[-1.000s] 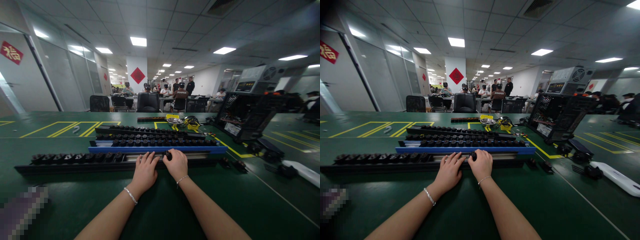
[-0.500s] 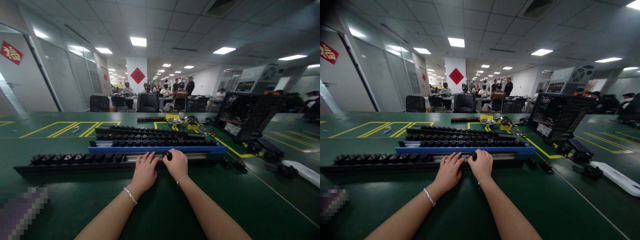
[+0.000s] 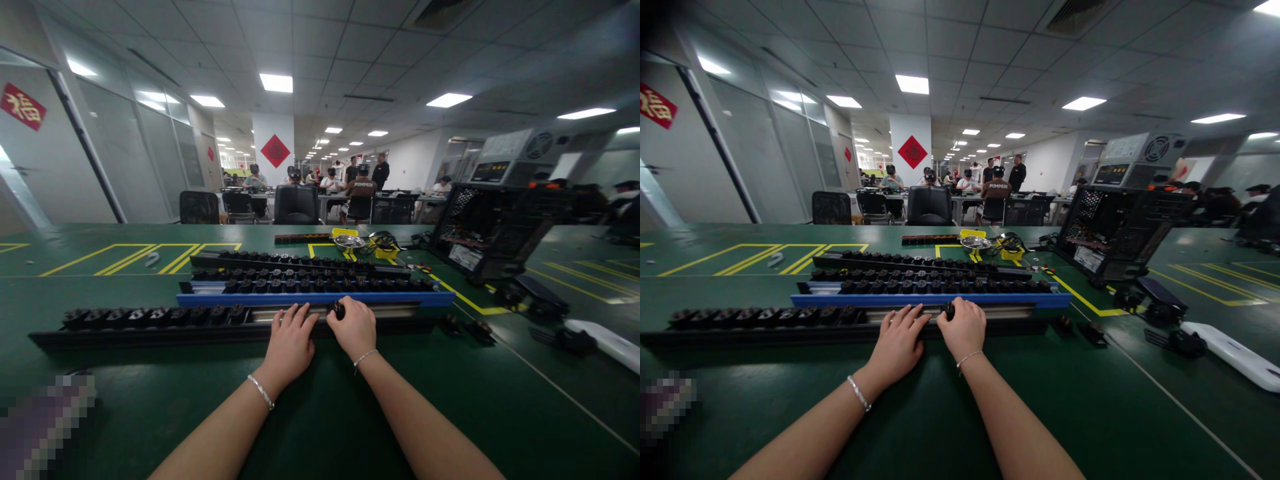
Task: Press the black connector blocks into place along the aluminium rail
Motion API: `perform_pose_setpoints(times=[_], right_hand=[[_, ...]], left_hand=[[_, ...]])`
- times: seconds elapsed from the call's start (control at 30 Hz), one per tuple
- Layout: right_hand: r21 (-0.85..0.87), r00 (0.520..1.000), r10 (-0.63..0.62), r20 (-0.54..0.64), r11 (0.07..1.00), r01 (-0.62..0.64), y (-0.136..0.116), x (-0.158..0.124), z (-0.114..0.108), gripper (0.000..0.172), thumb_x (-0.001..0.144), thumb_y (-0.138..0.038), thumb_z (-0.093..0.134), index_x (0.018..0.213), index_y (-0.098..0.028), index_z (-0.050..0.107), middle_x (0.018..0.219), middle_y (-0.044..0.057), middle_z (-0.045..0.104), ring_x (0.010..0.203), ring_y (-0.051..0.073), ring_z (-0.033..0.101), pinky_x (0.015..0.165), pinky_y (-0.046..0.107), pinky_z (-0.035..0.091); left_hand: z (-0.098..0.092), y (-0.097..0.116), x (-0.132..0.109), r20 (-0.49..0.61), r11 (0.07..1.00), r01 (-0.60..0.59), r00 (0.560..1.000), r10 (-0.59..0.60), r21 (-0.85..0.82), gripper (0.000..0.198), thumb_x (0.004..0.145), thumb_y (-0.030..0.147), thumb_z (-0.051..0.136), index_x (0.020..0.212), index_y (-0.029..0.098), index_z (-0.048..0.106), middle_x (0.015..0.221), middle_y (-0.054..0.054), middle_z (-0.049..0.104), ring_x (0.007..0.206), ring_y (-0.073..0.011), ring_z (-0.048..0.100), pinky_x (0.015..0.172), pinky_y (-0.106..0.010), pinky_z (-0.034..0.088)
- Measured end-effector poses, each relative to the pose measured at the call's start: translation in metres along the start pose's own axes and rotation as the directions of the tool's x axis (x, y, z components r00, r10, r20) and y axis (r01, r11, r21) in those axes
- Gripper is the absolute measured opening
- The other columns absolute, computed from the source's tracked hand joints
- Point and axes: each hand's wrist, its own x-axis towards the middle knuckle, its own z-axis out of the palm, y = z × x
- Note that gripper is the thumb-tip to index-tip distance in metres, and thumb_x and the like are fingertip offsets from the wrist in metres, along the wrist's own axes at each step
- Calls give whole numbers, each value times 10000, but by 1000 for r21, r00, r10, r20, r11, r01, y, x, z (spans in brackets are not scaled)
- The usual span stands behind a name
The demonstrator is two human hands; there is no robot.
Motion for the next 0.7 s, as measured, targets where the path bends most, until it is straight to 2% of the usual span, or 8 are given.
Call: perform_pose_setpoints(times=[0.3, 0.7], right_hand=[[-17, 1000, 12, 6, 1000, -12, 6, 3, 0, 111, 729, -290, 501, 783, -200, 536, 777, 27, 623, 814, 183, 538, 773, 301, 297], [-29, 1000, 28, -4, 999, -29, 8, 4, 0, 131, 721, -303, 505, 799, -204, 539, 795, 37, 627, 870, 196, 533, 807, 312, 304]], left_hand=[[0, 0, 0, -2, 1000, 0, 1000, 0, -11, 487, 747, 217, 497, 1228, 293, 482, 1379, -32, 439, 1280, -265, 339, 1037, -496, 239], [-1, 0, 0, 13, 1000, 0, 1000, 0, -13, 493, 743, 212, 498, 1228, 294, 479, 1382, -32, 435, 1278, -266, 342, 1035, -497, 242]])
